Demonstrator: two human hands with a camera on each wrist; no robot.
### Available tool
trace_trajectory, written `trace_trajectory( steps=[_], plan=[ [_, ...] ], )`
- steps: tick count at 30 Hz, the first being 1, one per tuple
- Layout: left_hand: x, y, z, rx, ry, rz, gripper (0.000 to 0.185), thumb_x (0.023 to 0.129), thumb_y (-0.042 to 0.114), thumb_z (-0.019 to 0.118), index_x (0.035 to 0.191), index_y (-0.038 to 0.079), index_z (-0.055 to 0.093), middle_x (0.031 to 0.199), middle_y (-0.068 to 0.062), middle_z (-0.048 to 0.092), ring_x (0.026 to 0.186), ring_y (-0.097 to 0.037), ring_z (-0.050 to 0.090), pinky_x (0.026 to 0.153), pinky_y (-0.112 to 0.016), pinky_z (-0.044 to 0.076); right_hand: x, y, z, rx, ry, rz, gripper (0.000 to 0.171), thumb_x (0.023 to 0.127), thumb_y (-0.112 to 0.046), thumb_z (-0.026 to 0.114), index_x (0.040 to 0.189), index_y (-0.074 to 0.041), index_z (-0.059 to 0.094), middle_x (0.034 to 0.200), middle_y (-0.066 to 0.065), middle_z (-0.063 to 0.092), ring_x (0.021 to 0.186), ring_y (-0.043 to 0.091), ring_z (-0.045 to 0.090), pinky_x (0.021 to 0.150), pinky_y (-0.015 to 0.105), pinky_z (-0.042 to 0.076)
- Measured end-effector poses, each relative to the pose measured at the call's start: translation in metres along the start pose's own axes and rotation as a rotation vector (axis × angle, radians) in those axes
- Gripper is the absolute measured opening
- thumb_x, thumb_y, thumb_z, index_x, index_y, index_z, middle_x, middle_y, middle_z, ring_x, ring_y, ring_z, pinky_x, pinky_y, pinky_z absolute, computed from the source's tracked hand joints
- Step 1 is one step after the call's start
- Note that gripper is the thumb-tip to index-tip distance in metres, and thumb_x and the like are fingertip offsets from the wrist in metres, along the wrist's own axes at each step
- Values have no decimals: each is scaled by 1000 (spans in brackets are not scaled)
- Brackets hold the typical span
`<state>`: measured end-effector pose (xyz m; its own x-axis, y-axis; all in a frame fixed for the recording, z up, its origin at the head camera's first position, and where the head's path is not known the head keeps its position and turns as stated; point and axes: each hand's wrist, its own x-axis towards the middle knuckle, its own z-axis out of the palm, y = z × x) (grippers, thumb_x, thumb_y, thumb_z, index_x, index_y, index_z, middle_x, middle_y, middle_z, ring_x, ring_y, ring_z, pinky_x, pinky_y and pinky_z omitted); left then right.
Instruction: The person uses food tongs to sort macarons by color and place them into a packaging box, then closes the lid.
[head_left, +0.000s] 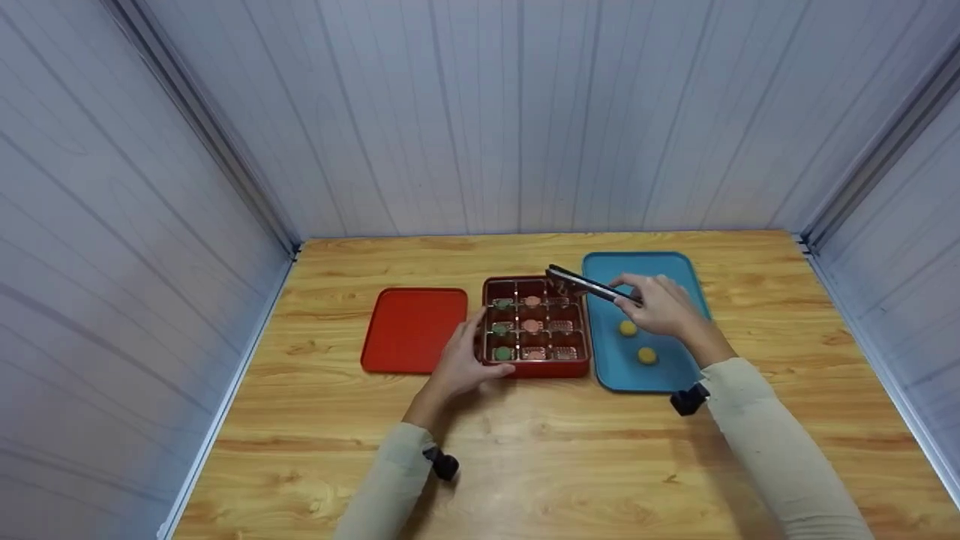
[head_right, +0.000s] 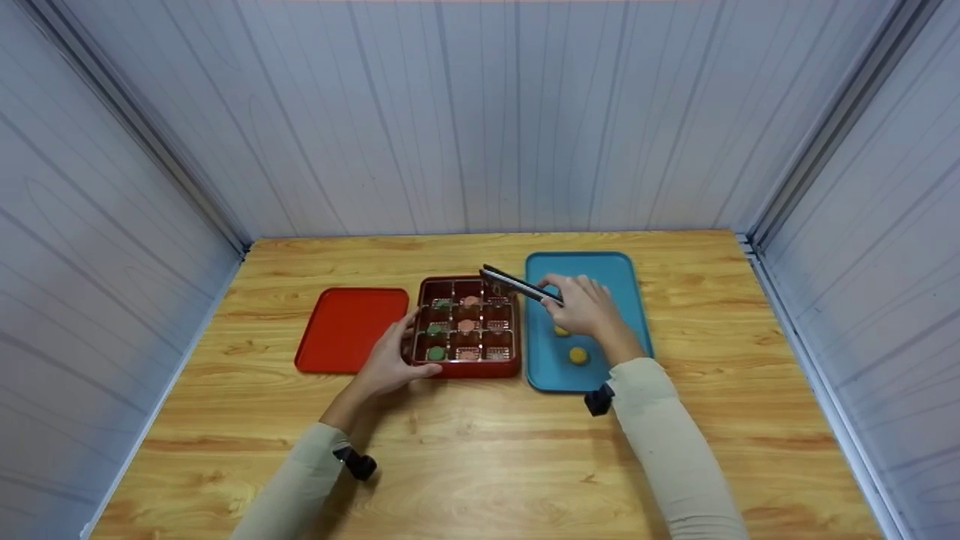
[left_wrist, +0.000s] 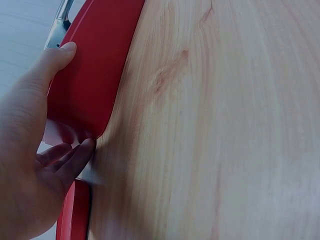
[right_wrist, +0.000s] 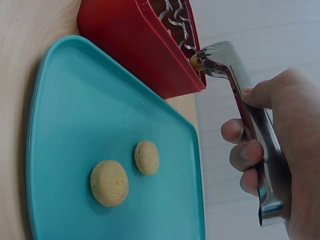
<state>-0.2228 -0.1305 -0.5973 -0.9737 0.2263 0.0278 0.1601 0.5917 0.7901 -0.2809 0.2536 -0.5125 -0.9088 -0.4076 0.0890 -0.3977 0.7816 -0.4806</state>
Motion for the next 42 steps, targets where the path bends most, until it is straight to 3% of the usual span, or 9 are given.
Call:
trace_trajectory(
  steps=[7, 19, 28, 42],
  plan=[
    [0, 0, 1, 8, -5, -12, 123, 84, 46, 100, 180, 19, 27, 175, -26, 44, 160, -53, 47, 128, -76, 42, -1, 0, 3, -26, 10, -5, 32, 112, -24, 69, 140, -11, 75, 71, 5, 73, 52, 11, 43, 50, 28, 28],
    [1, 1, 2, -4, -7, -4, 124, 84, 45, 100, 180, 20, 27, 172, -25, 47, 159, -52, 48, 129, -74, 43, -13, 0, 4, -73, 52, 26, 45, 110, -31, 71, 150, -10, 68, 54, -7, 38, 47, 10, 26, 48, 27, 19],
    [1, 0, 3, -7, -11, 5, 123, 84, 44, 100, 180, 18, 27, 176, -26, 42, 161, -54, 46, 129, -75, 42, -25, 0, 2, -61, 77, 32, 46, 108, -31, 76, 148, -9, 70, 55, -5, 43, 48, 11, 31, 48, 28, 24],
    [0, 1, 3, -2, -18, 1, 125, 84, 45, 100, 181, 18, 26, 175, -28, 42, 159, -56, 47, 128, -77, 42, -47, 10, -5, -107, 98, -11, 46, 106, -27, 77, 146, -6, 69, 54, -6, 38, 45, 9, 28, 47, 24, 21]
  ],
)
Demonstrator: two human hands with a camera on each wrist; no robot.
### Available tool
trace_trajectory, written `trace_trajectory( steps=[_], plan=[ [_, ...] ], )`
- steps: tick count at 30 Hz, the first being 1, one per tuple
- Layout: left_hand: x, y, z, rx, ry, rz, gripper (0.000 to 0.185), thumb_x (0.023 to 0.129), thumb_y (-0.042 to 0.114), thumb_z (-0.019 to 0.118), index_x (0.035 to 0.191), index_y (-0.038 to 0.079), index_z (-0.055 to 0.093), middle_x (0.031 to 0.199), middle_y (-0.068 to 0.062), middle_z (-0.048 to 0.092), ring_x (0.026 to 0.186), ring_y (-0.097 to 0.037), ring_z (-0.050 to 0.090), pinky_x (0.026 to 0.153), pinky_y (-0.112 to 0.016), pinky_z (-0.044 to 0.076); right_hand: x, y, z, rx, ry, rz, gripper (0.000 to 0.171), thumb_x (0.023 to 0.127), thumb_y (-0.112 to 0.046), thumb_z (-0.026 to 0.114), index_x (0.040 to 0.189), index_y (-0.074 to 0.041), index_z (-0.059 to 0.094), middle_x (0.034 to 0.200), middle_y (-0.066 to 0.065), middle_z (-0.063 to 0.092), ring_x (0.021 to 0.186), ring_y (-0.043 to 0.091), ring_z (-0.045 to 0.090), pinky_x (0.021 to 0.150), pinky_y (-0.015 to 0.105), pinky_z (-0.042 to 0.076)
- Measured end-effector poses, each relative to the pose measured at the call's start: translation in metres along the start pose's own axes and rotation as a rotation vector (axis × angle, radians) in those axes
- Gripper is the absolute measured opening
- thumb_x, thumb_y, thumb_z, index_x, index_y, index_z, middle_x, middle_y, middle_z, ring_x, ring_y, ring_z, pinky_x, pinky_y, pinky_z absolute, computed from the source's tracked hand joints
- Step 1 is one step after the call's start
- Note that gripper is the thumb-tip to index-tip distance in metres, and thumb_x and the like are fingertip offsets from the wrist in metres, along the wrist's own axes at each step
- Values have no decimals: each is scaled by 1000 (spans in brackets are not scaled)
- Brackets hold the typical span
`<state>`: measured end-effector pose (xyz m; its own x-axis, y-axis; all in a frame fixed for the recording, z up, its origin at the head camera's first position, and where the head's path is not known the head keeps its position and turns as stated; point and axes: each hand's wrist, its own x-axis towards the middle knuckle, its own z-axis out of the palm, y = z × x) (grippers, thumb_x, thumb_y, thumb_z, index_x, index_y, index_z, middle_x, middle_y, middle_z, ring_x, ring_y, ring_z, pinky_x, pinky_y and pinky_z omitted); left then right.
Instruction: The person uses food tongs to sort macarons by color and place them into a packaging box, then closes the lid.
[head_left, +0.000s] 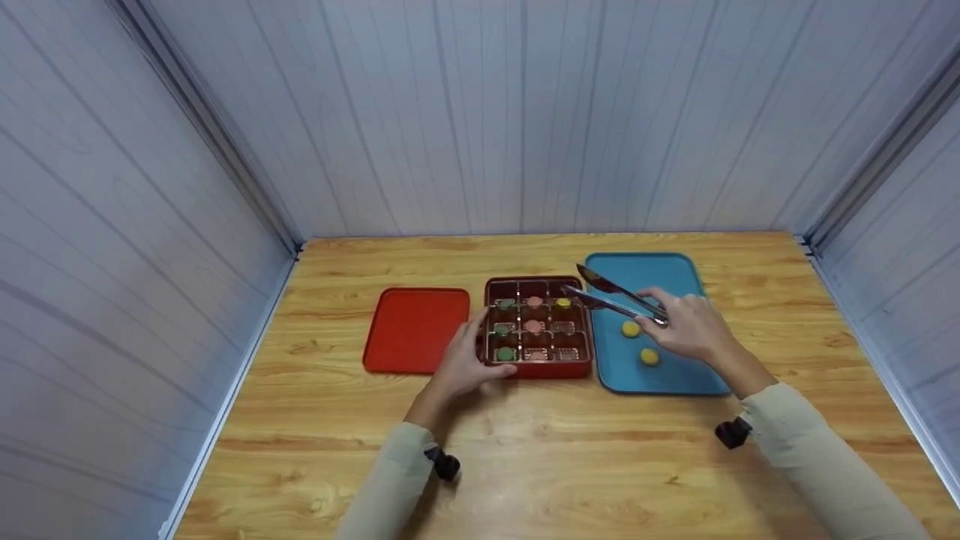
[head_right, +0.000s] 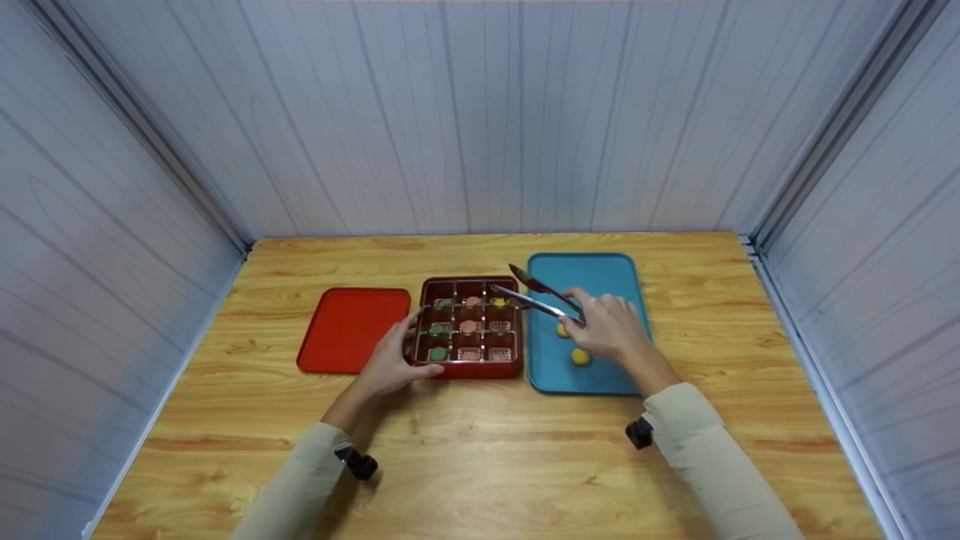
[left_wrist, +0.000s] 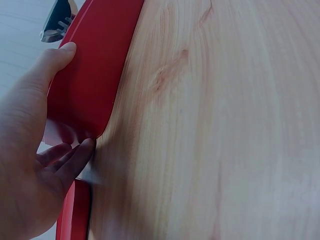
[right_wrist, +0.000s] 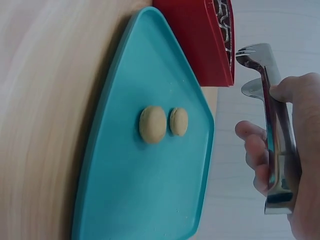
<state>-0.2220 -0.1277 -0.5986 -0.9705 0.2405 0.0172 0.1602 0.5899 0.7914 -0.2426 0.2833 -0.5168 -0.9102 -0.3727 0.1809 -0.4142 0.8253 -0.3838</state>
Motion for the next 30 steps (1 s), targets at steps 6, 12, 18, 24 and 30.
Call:
trace_trajectory(
  steps=[6, 12, 18, 24, 30],
  plan=[
    [0, 0, 0, 9, 5, -16, 124, 84, 45, 100, 180, 19, 27, 175, -26, 43, 160, -54, 46, 129, -76, 41, -12, 7, -3, -21, 32, -21, 42, 104, -26, 78, 142, -8, 72, 55, -2, 44, 45, 10, 29, 47, 25, 24],
    [0, 0, 0, 2, 10, 0, 123, 85, 45, 99, 180, 18, 27, 174, -26, 44, 160, -55, 47, 128, -77, 42, -24, 19, -10, -44, 100, -49, 40, 103, -23, 79, 140, -7, 74, 57, -1, 53, 46, 7, 32, 47, 25, 26],
    [2, -2, 1, 24, 24, 30, 122, 84, 48, 99, 179, 14, 29, 169, -27, 49, 155, -53, 52, 125, -75, 46, -36, 33, -15, -61, 118, -72, 39, 102, -22, 82, 138, -9, 76, 57, -5, 52, 46, 1, 29, 47, 24, 26],
    [2, 0, 1, 1, 10, 19, 122, 84, 44, 100, 180, 15, 28, 168, -27, 49, 156, -52, 51, 127, -74, 45, -48, 47, -15, -109, 92, -74, 37, 101, -24, 83, 136, -12, 76, 57, -8, 47, 48, 0, 25, 48, 23, 25],
    [1, 1, 1, 5, 11, 6, 124, 84, 43, 101, 180, 17, 27, 169, -27, 48, 157, -53, 51, 128, -73, 44, -55, 58, -12, -100, 67, -61, 37, 101, -24, 83, 136, -13, 76, 59, -6, 48, 49, -1, 28, 49, 23, 26]
  ],
)
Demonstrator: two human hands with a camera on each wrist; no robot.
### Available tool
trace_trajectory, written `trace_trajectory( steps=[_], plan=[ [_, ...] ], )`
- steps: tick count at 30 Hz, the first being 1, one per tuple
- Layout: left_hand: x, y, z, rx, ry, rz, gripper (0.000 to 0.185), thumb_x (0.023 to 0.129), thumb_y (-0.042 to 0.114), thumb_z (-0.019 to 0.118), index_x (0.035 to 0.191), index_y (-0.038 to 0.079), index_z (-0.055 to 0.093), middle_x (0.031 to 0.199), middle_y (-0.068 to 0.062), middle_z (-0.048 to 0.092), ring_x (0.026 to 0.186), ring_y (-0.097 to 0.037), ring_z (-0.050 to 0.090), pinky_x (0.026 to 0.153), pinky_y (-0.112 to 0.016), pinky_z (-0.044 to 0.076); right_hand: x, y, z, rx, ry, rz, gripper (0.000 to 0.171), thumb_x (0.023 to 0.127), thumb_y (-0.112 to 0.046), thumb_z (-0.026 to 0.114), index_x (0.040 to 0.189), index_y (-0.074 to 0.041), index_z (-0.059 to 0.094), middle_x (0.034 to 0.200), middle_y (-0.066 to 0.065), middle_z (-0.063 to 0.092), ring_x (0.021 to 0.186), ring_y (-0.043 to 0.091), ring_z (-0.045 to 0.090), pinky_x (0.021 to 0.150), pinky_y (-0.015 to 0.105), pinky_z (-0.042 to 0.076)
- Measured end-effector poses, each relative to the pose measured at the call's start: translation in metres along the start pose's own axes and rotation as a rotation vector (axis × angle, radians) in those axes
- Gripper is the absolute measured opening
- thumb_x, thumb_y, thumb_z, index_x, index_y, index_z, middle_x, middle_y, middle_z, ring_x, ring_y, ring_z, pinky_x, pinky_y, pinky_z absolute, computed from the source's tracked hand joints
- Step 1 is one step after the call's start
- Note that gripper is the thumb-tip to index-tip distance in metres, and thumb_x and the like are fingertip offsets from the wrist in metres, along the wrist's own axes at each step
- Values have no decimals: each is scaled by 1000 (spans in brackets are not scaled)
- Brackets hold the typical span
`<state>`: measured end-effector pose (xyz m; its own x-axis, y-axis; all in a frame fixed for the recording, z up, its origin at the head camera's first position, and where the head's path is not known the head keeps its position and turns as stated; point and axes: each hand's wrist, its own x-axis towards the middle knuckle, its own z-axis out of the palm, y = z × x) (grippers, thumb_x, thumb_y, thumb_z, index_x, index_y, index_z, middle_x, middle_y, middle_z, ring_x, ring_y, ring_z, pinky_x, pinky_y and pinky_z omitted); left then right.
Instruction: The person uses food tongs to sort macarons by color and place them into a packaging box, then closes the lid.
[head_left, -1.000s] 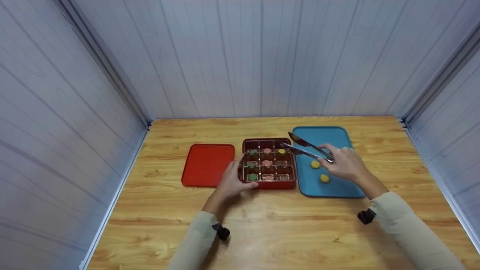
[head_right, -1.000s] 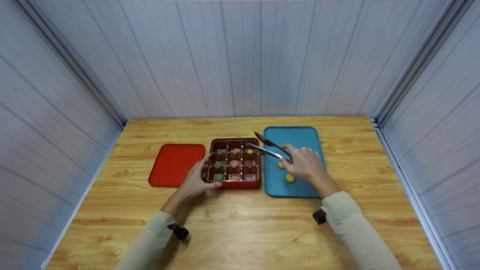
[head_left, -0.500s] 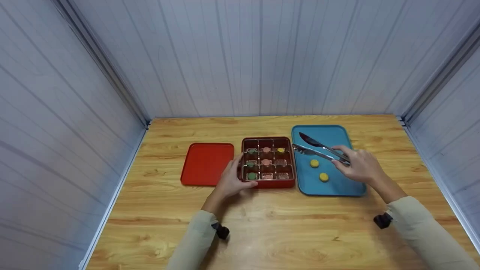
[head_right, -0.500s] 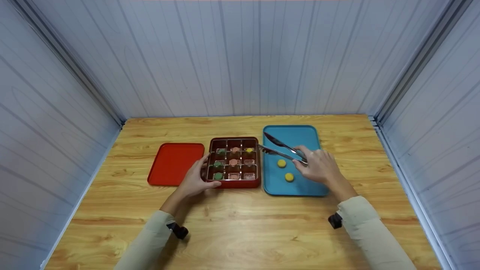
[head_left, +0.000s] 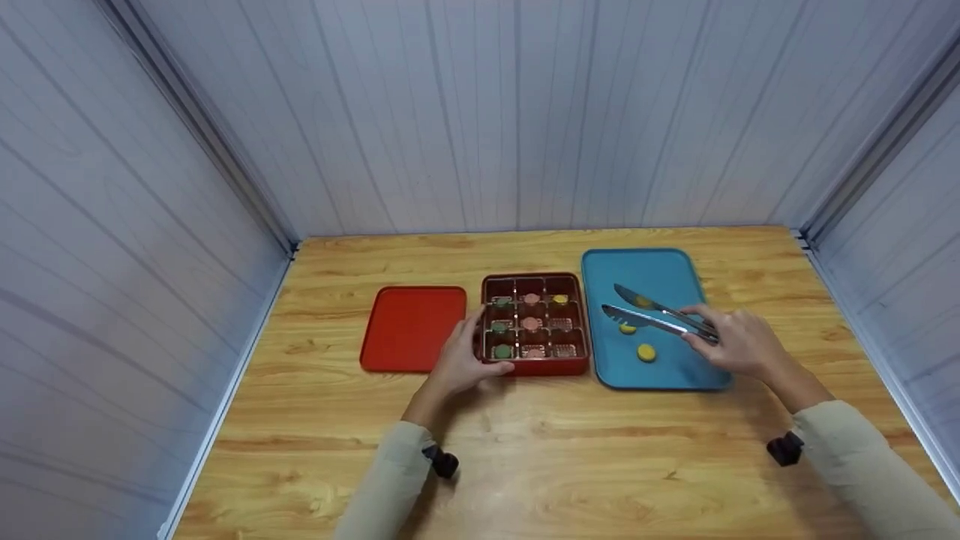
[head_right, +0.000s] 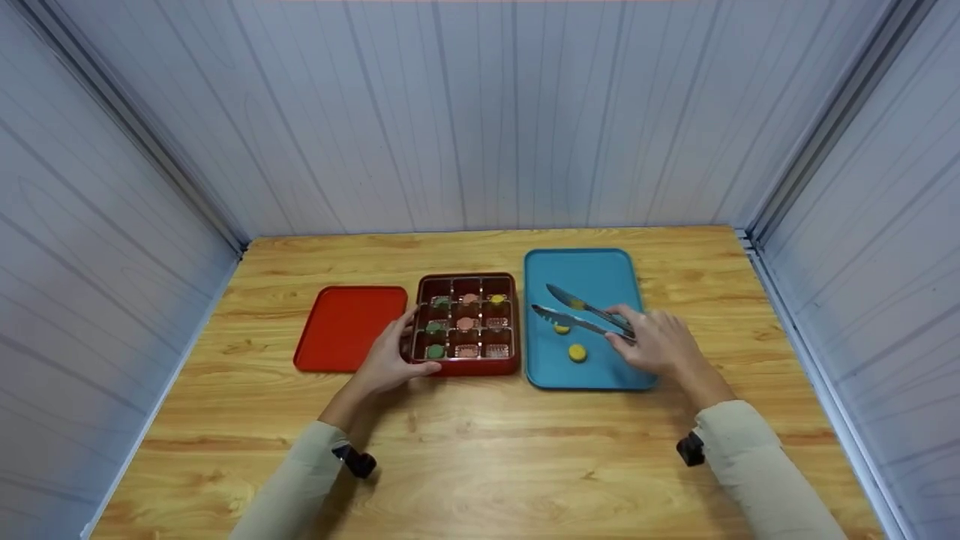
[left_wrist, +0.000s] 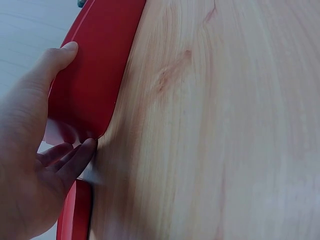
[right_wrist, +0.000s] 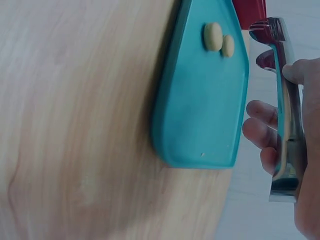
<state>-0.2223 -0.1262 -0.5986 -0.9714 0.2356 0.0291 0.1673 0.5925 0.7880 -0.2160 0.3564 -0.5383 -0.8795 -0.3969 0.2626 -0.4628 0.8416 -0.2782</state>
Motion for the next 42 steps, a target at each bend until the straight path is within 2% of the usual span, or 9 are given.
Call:
trace_trajectory(
  steps=[10, 16, 22, 27, 36, 42],
  plan=[
    [-1, 0, 1, -14, -3, -16, 126, 83, 45, 101, 181, 19, 26, 172, -28, 46, 158, -54, 49, 129, -74, 42, -3, 8, 4, -14, -79, 37, 37, 104, -26, 80, 137, -10, 75, 61, -6, 46, 52, 6, 29, 52, 25, 24],
    [0, 0, -1, -15, -15, -5, 122, 86, 45, 99, 180, 18, 26, 174, -27, 44, 160, -52, 47, 128, -75, 43, -1, 11, 5, 26, -116, 37, 36, 106, -24, 78, 137, -9, 75, 56, -7, 41, 50, 4, 24, 52, 24, 22],
    [0, -1, -2, -13, -13, 10, 122, 85, 45, 99, 180, 18, 27, 170, -27, 47, 157, -52, 51, 127, -75, 44, -1, 10, 5, 32, -159, 42, 32, 108, -24, 76, 136, -10, 76, 61, -5, 54, 50, 5, 32, 51, 24, 26],
    [0, -1, -2, -6, -11, 1, 123, 85, 45, 99, 181, 19, 26, 173, -27, 45, 159, -54, 48, 127, -77, 43, 0, 9, 5, 30, -158, 40, 27, 108, -20, 75, 133, -11, 76, 68, -2, 64, 53, 7, 38, 51, 25, 30],
    [0, 0, -2, -10, -17, -12, 124, 85, 45, 99, 181, 20, 25, 178, -27, 39, 161, -57, 44, 128, -79, 40, 1, 10, 5, 43, -142, 5, 23, 108, -16, 74, 130, -9, 78, 64, -5, 58, 51, 3, 32, 49, 23, 27],
    [0, 0, -2, 7, -15, -19, 123, 85, 46, 99, 181, 21, 26, 174, -25, 44, 160, -53, 47, 128, -75, 44, 2, 11, 0, 52, -128, 9, 23, 108, -17, 75, 130, -10, 79, 65, -6, 60, 49, 0, 30, 49, 23, 27]
  ],
)
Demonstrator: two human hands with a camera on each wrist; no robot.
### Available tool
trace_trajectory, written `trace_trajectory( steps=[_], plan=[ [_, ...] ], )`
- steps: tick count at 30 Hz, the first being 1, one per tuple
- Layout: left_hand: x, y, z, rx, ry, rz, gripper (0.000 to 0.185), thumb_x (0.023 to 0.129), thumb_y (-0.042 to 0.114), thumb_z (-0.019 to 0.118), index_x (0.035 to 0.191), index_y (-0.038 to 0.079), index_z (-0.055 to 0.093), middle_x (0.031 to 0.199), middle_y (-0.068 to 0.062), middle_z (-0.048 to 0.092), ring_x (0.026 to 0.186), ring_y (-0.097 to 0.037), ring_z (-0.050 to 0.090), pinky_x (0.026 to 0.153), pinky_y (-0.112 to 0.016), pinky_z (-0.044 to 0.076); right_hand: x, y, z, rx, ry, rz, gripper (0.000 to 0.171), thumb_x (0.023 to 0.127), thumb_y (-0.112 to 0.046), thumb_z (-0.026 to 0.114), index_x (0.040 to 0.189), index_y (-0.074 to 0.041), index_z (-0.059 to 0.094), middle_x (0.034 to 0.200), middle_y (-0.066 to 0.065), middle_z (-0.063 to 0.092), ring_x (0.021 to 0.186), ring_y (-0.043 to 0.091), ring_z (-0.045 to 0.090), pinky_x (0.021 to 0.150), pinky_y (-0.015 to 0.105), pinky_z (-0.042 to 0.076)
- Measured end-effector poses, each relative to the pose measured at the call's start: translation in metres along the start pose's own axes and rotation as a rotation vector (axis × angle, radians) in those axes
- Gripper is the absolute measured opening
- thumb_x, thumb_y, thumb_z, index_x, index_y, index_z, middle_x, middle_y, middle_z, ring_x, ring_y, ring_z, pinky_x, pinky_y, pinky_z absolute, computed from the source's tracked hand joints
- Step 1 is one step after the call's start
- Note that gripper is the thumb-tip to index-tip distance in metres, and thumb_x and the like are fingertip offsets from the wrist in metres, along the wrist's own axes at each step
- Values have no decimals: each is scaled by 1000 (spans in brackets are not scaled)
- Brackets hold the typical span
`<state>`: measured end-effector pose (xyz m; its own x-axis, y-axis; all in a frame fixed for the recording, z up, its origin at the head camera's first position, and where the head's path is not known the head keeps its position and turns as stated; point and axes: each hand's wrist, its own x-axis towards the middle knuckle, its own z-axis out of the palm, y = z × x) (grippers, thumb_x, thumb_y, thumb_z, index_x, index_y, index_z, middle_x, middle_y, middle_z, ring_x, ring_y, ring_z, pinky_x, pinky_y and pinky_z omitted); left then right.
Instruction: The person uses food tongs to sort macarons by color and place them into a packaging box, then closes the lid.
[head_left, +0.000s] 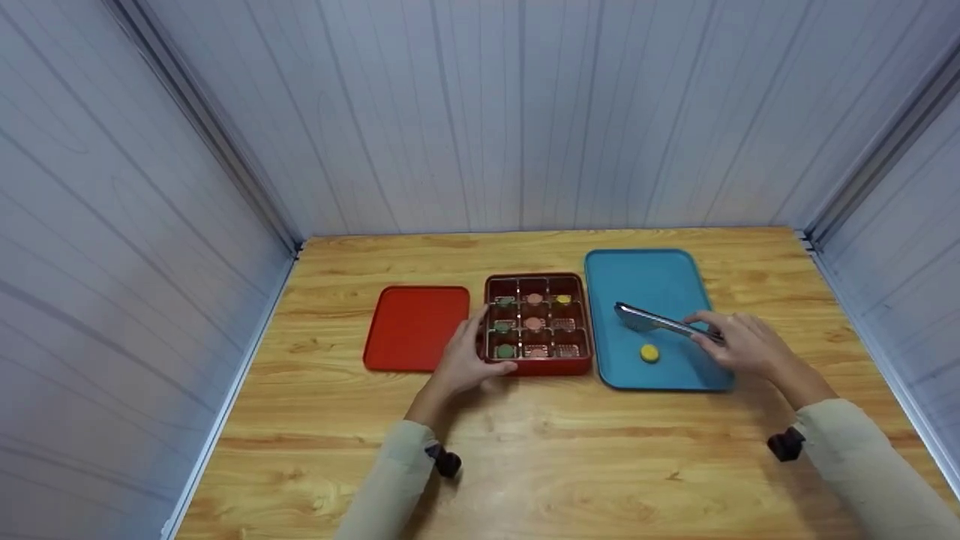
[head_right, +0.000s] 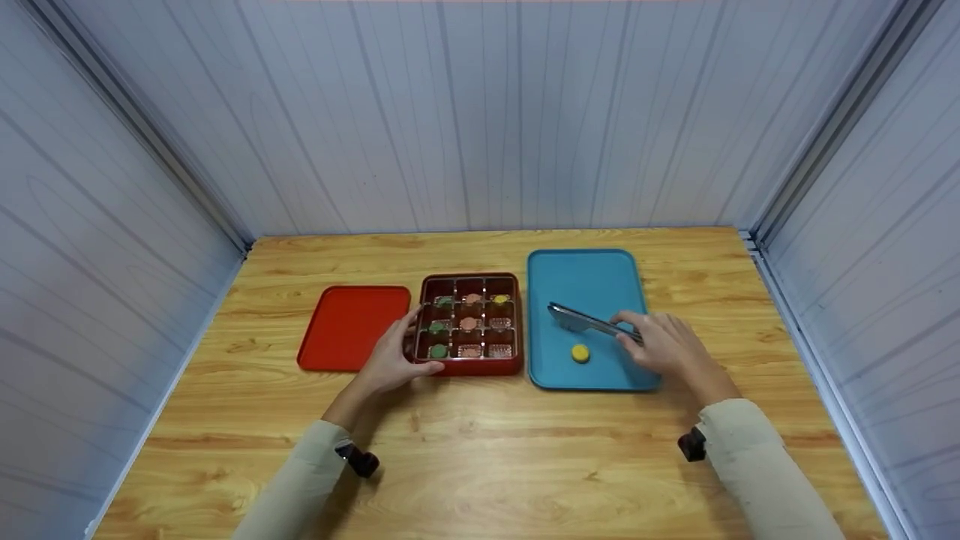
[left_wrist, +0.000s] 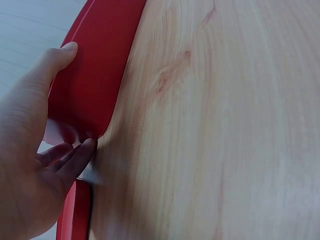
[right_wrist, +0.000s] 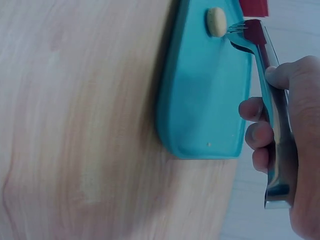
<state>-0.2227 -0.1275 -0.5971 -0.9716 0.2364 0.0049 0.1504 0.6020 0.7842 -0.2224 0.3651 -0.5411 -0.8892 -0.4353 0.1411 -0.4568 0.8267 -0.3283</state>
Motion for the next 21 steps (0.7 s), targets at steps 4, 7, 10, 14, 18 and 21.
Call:
trace_trajectory(
  steps=[4, 7, 10, 14, 18, 21],
  plan=[
    [-1, 1, 0, 13, 8, 6, 122, 85, 46, 99, 180, 20, 27, 169, -25, 49, 156, -51, 52, 125, -72, 48, 1, 0, -5, -5, 12, -1, 23, 108, -18, 75, 130, -12, 79, 68, -6, 64, 50, -1, 31, 50, 23, 28],
    [-1, 1, 0, 16, 12, 6, 122, 85, 46, 99, 180, 19, 28, 167, -25, 51, 154, -50, 54, 124, -72, 49, 2, -1, -10, -7, 10, -3, 23, 109, -19, 75, 130, -12, 78, 67, -7, 61, 50, -1, 30, 50, 23, 27],
    [-1, 1, 1, 14, 10, 5, 122, 85, 47, 99, 180, 19, 27, 166, -25, 51, 154, -49, 55, 124, -71, 49, 4, -4, -14, -6, 5, 2, 24, 109, -19, 74, 131, -12, 78, 65, -7, 59, 51, 0, 30, 50, 24, 28],
    [-1, 1, 1, 5, 10, 6, 122, 85, 47, 99, 180, 18, 27, 165, -25, 51, 154, -50, 54, 125, -71, 49, 7, -8, -19, 3, 7, 0, 24, 109, -17, 73, 132, -10, 77, 67, -6, 60, 52, 2, 33, 51, 24, 29],
    [0, 0, 1, -4, 11, 3, 122, 85, 46, 99, 180, 19, 28, 166, -25, 51, 154, -49, 54, 126, -71, 48, 12, -14, -21, 15, 12, -9, 24, 109, -16, 72, 132, -9, 77, 65, -5, 59, 51, 2, 32, 50, 24, 28],
    [0, 0, 1, -12, 11, 1, 123, 85, 45, 100, 180, 19, 27, 166, -25, 51, 153, -48, 54, 126, -71, 47, 16, -19, -21, 21, 15, -17, 24, 109, -16, 72, 132, -9, 77, 63, -6, 58, 49, 1, 30, 48, 23, 27]
  ],
)
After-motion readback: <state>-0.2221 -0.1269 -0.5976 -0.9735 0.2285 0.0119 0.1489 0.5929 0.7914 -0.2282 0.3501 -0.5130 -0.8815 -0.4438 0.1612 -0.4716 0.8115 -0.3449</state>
